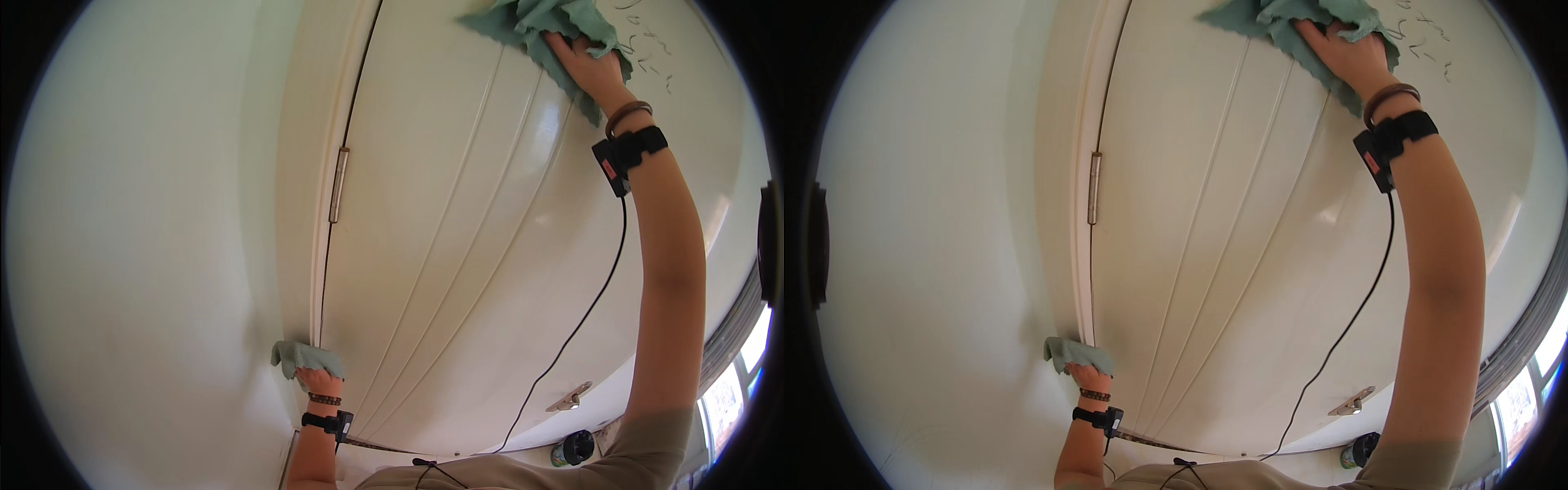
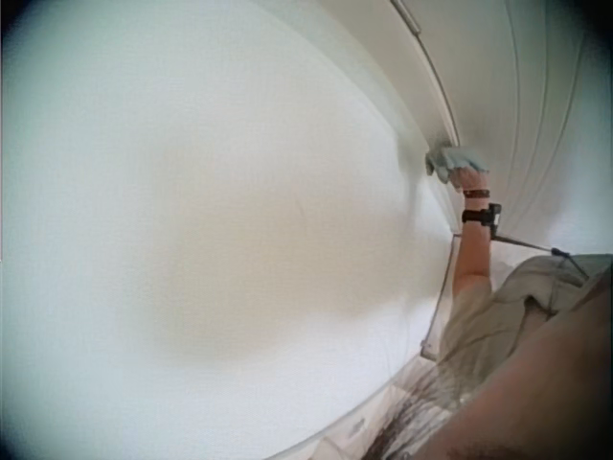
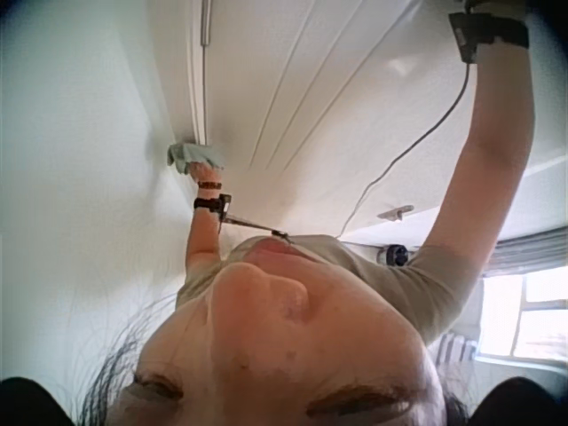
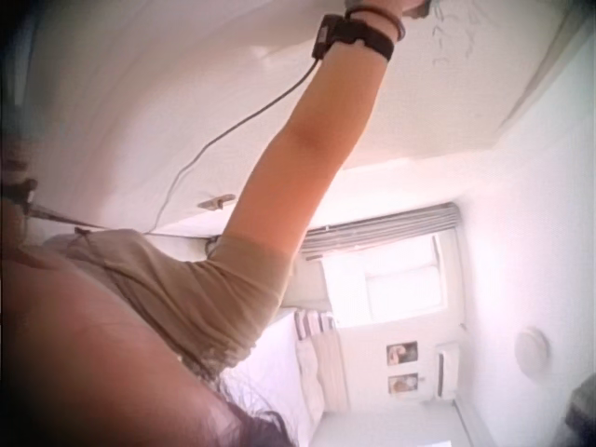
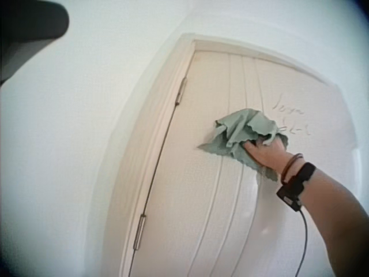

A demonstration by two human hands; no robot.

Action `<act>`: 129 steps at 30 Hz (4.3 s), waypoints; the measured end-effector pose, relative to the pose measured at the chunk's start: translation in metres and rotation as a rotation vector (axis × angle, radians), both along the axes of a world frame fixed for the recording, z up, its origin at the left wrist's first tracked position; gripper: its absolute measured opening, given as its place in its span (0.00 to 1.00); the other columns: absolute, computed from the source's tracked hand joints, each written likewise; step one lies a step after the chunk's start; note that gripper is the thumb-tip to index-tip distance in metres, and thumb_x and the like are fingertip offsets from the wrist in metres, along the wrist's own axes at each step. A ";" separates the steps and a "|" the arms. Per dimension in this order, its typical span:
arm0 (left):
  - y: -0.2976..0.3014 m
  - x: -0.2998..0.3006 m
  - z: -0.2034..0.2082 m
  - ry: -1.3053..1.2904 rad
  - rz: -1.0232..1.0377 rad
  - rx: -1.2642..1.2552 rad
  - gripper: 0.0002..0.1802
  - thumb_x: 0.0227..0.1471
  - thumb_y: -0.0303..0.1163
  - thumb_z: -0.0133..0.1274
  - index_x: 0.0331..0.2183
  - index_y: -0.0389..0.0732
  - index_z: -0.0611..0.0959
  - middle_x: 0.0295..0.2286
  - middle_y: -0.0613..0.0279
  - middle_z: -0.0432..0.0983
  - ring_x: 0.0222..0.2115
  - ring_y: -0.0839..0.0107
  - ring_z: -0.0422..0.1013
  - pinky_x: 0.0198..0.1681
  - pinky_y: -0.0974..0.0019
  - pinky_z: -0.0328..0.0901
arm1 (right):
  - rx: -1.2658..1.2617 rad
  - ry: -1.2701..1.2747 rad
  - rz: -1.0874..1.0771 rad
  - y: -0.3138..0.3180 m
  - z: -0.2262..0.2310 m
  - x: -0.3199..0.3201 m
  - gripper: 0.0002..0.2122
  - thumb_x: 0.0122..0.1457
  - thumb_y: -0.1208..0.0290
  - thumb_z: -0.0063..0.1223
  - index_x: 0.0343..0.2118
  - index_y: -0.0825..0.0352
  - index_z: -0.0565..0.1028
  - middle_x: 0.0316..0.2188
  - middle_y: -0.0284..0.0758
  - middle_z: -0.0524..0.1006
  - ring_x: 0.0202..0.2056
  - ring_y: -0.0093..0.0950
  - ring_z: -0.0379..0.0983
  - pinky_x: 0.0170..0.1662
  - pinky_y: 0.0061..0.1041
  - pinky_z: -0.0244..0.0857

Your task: The person wipes down the surface and edges of a white bedroom door using a cloth in each hand.

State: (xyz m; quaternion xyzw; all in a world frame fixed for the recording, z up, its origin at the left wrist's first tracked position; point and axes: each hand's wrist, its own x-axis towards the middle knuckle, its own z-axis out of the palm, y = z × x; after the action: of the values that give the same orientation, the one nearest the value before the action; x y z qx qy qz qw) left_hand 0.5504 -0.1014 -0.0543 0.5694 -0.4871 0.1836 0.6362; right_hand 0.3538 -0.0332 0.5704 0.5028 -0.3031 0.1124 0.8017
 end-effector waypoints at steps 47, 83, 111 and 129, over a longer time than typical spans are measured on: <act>0.063 -0.019 0.125 -0.671 -0.287 -0.358 0.15 0.39 0.39 0.45 0.12 0.43 0.63 0.14 0.60 0.60 0.16 0.59 0.56 0.21 0.59 0.49 | -0.270 -1.611 0.619 0.108 -0.572 -0.202 0.21 0.49 0.68 0.34 0.48 0.70 0.54 0.51 0.51 0.49 0.52 0.49 0.43 0.52 0.41 0.37; 0.010 0.013 -0.007 -0.868 -0.489 0.218 0.13 0.36 0.39 0.49 0.20 0.41 0.69 0.18 0.61 0.64 0.21 0.61 0.62 0.24 0.56 0.56 | 0.058 -1.562 0.573 0.050 -0.524 -0.094 0.30 0.42 0.67 0.45 0.50 0.69 0.53 0.54 0.50 0.42 0.55 0.49 0.33 0.52 0.47 0.30; 0.032 0.103 0.079 -0.504 -0.217 0.077 0.21 0.40 0.41 0.47 0.34 0.35 0.71 0.35 0.48 0.66 0.40 0.49 0.59 0.44 0.43 0.48 | 0.950 -0.944 0.479 0.040 -0.524 0.026 0.11 0.36 0.62 0.56 0.26 0.55 0.72 0.29 0.27 0.71 0.32 0.30 0.67 0.36 0.34 0.60; 0.047 0.193 -0.049 -0.353 0.096 0.718 0.13 0.36 0.34 0.46 0.30 0.42 0.76 0.30 0.54 0.70 0.41 0.52 0.59 0.48 0.44 0.44 | 0.675 -0.875 0.269 0.028 -0.460 0.017 0.15 0.51 0.66 0.38 0.27 0.76 0.70 0.26 0.49 0.72 0.29 0.47 0.67 0.35 0.35 0.62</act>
State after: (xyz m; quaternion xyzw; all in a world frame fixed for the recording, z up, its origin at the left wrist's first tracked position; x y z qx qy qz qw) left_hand 0.7435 -0.0541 -0.1034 0.7373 -0.5950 0.1259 0.2941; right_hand 0.3709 -0.0053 0.1101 0.6719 -0.5593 0.3083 0.3750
